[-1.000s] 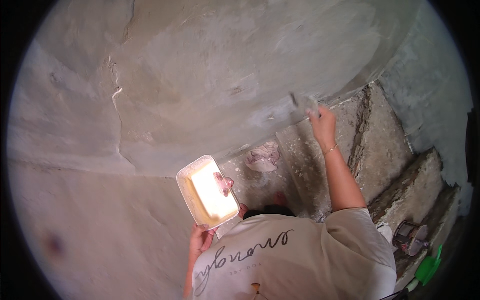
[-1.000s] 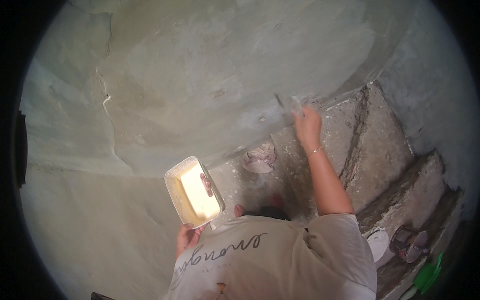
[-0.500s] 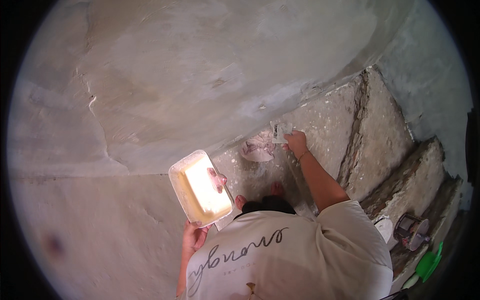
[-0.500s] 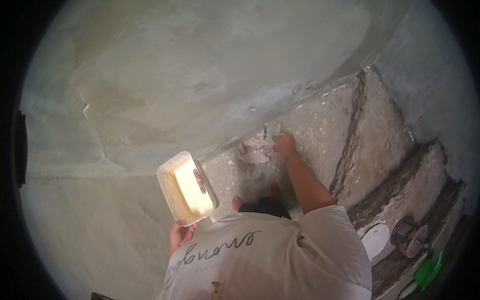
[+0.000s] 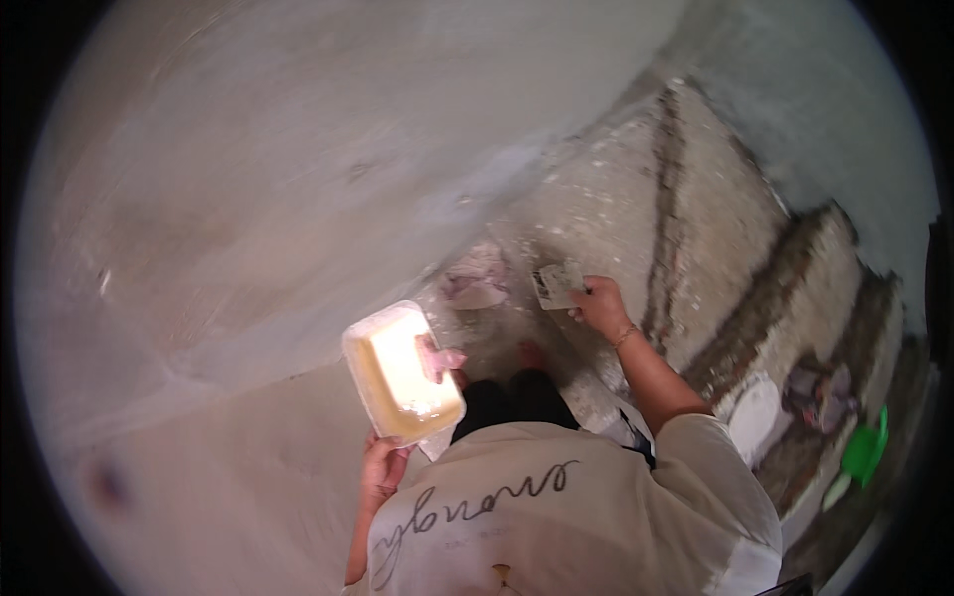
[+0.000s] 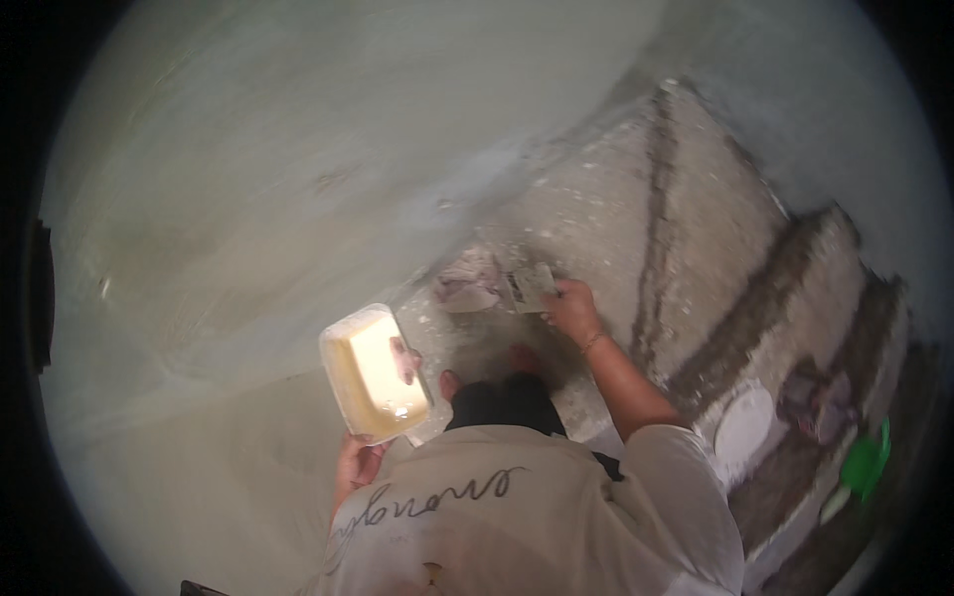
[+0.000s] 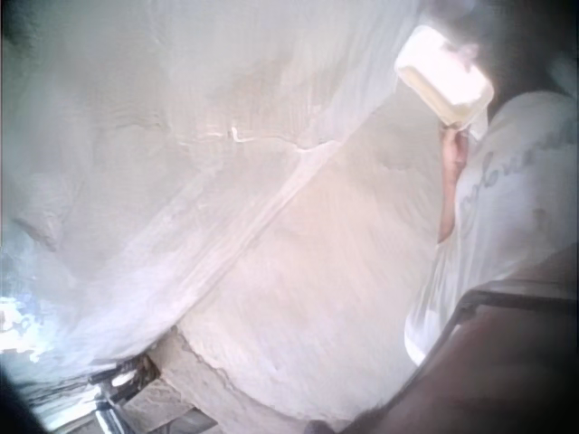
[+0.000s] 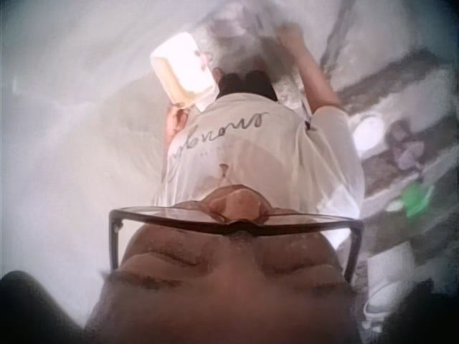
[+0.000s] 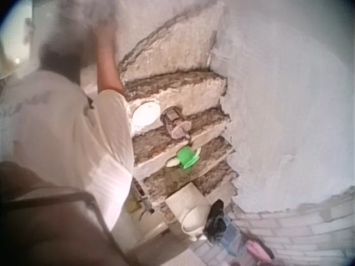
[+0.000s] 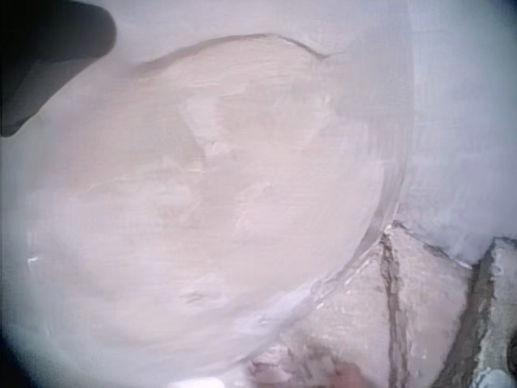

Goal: The person patches cracks and holes in a concrete wall using white paste. They apply the paste with a brush from a container and smooth it over the surface using a metal spatula while working on a staircase.

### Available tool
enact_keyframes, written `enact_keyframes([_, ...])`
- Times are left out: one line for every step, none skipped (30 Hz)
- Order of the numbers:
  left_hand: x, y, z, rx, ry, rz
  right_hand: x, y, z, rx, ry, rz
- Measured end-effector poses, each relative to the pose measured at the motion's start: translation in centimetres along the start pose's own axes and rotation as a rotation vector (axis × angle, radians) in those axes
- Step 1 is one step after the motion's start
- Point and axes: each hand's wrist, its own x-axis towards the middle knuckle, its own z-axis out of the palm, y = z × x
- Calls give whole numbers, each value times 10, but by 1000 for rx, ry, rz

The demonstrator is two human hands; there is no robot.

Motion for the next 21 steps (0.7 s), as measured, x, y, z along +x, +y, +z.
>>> enact_keyframes([4,7,7,18,-4,7,-14,-3,-9,-43,49,-25])
enact_keyframes([6,11,13,36,-13,9,-27,-8,-16,-90,104,-44])
enact_keyframes([10,17,15,46,-33,7,-41,-15,-25,-134,159,-58])
enact_keyframes([13,23,16,58,-52,12,-56,-24,-37,-128,209,-40])
enact_keyframes([16,28,17,70,-68,25,-75,-29,-53,-217,321,-103])
enact_keyframes([17,32,19,93,-92,22,-94,-33,-68,-308,422,-166])
enact_keyframes([17,36,22,112,-114,19,-116,-37,-81,-406,518,-224])
enact_keyframes([19,39,25,131,-140,25,-145,-50,-95,-443,646,-199])
enact_keyframes([17,42,25,152,-165,14,-177,-59,-108,-477,768,-171])
enact_keyframes([19,43,28,166,-187,13,-201,-58,-126,-525,880,-161])
enact_keyframes([20,44,26,178,-196,16,-223,-51,-144,-574,979,-151])
enact_keyframes([24,45,27,198,-245,12,-245,-37,-165,-676,1099,-156])
enact_keyframes([27,46,32,206,-262,-1,-267,-22,-185,-592,1180,-60])
enact_keyframes([31,46,38,215,-277,-10,-287,-9,-197,-723,1270,-22])
enact_keyframes([31,47,43,222,-278,-18,-305,-25,-192,-863,1279,124])
enact_keyframes([32,46,46,232,-278,-34,-313,-21,-196,-1006,1301,235])
enact_keyframes([39,48,47,242,-292,-57,-324,-3,-202,-1008,1338,293])
enact_keyframes([42,49,45,249,-301,-76,-331,16,-206,-1034,1337,379])
enact_keyframes([42,47,46,284,-308,-93,-336,36,-215,-1060,1334,458])
enact_keyframes([42,46,48,317,-314,-107,-338,59,-226,-1079,1343,454])
enact_keyframes([43,44,50,350,-317,-119,-338,84,-238,-1098,1351,449])
